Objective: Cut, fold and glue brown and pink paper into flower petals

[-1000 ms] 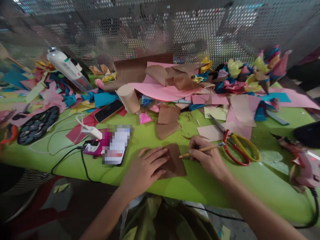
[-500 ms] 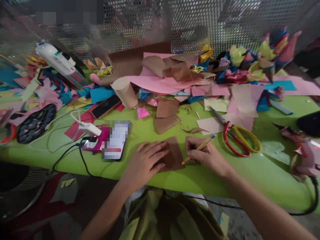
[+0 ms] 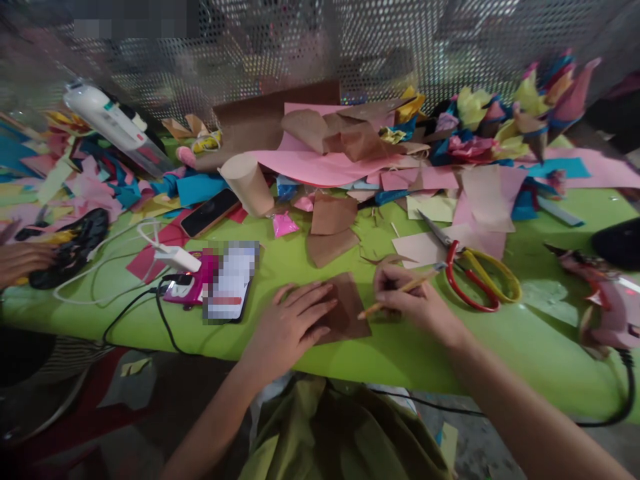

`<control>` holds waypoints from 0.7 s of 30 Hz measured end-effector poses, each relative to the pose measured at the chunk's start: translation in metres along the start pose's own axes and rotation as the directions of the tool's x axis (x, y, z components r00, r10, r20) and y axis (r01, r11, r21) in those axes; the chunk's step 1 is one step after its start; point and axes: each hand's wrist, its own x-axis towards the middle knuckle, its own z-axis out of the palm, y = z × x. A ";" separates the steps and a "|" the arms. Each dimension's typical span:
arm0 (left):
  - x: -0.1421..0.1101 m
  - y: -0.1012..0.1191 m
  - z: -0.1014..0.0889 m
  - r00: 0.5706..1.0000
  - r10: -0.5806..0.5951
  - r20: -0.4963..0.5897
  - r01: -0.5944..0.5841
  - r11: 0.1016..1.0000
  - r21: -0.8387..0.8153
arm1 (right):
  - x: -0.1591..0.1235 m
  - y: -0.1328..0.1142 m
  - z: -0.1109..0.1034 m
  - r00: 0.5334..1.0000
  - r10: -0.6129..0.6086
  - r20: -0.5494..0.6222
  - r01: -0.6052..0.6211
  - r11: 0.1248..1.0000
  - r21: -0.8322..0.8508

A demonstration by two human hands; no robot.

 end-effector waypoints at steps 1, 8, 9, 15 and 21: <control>0.000 0.000 0.000 1.000 0.001 0.002 -0.001 1.000 0.002 | 0.002 0.002 0.000 0.997 -0.028 -0.065 0.029 0.999 0.016; -0.001 0.001 0.001 1.000 -0.012 0.005 0.012 1.000 0.016 | 0.016 0.002 0.007 0.965 -0.045 -0.260 0.031 0.998 -0.057; -0.001 0.001 0.001 1.000 -0.013 0.002 0.013 1.000 0.015 | 0.016 0.002 0.008 0.962 -0.046 -0.267 0.029 0.997 -0.065; -0.001 0.001 0.002 1.000 -0.015 -0.008 0.015 1.000 -0.010 | 0.016 0.004 0.009 0.964 -0.050 -0.260 0.015 0.991 -0.135; -0.001 0.001 0.002 1.000 -0.017 -0.010 0.017 1.000 -0.008 | 0.017 0.005 0.008 0.965 -0.112 -0.235 0.051 0.967 -0.251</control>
